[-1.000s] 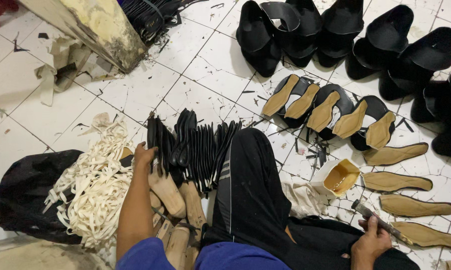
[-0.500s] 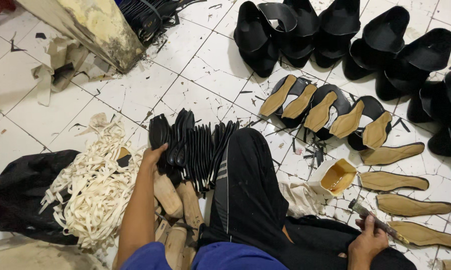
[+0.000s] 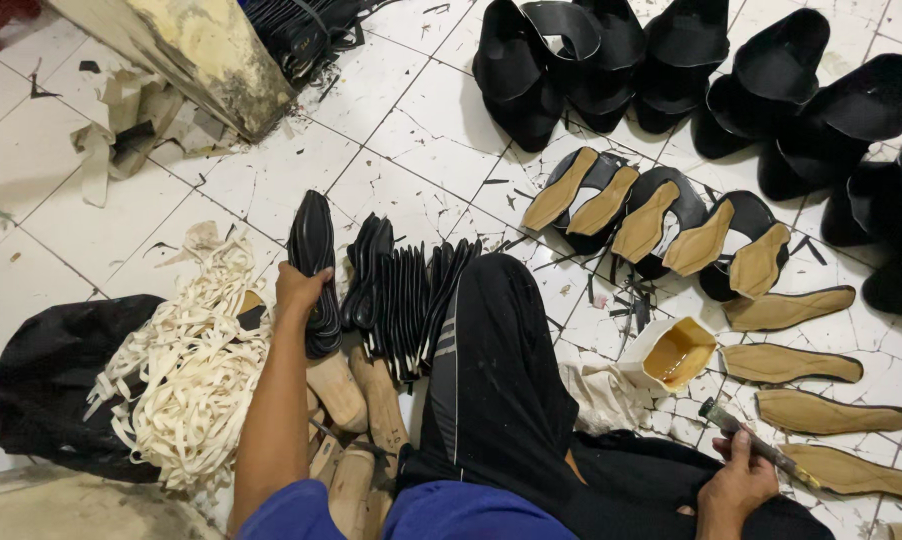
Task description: The person sits on the workshop floor and uses a brush to spread glue from a container onto the underside of shoe insoles one at a time. Each glued insole is placed onto a black shoe upper laid out on the floor, and finished pairs are set aside with the growing group of completed shoes.
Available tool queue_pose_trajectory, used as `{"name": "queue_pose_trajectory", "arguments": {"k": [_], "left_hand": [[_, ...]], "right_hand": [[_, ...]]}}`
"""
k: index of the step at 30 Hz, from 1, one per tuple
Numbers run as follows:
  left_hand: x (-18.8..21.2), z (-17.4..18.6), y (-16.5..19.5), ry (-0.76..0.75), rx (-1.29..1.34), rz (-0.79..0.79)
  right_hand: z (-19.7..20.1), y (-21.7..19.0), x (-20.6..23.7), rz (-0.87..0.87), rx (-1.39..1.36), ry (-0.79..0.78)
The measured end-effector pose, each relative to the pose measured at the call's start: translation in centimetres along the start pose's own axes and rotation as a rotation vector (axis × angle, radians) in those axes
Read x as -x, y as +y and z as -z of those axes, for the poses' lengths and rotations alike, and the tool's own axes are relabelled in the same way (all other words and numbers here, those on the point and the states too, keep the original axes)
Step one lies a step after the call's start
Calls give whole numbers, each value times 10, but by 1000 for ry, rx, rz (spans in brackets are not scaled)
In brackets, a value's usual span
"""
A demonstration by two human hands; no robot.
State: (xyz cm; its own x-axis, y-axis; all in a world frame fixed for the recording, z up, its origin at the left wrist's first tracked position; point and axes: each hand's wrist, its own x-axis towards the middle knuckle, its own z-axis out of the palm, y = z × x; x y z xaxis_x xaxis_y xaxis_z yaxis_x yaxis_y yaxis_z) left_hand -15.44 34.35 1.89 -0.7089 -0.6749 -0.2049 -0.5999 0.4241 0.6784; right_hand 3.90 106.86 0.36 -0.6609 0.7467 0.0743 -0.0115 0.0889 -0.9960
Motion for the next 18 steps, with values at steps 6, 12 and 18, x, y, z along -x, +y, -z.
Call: {"name": "queue_pose_trajectory", "arguments": {"k": [6,12,18], "left_hand": [[22,28,51,-101,4,-6],[36,20,73,-390,354,78],[48,-52,52,-176,-92,-55]], "right_hand": [[3,0,1,48,47,11],[-1,3,-2,17,6,15],[3,4,-3,5,-26,24]]}}
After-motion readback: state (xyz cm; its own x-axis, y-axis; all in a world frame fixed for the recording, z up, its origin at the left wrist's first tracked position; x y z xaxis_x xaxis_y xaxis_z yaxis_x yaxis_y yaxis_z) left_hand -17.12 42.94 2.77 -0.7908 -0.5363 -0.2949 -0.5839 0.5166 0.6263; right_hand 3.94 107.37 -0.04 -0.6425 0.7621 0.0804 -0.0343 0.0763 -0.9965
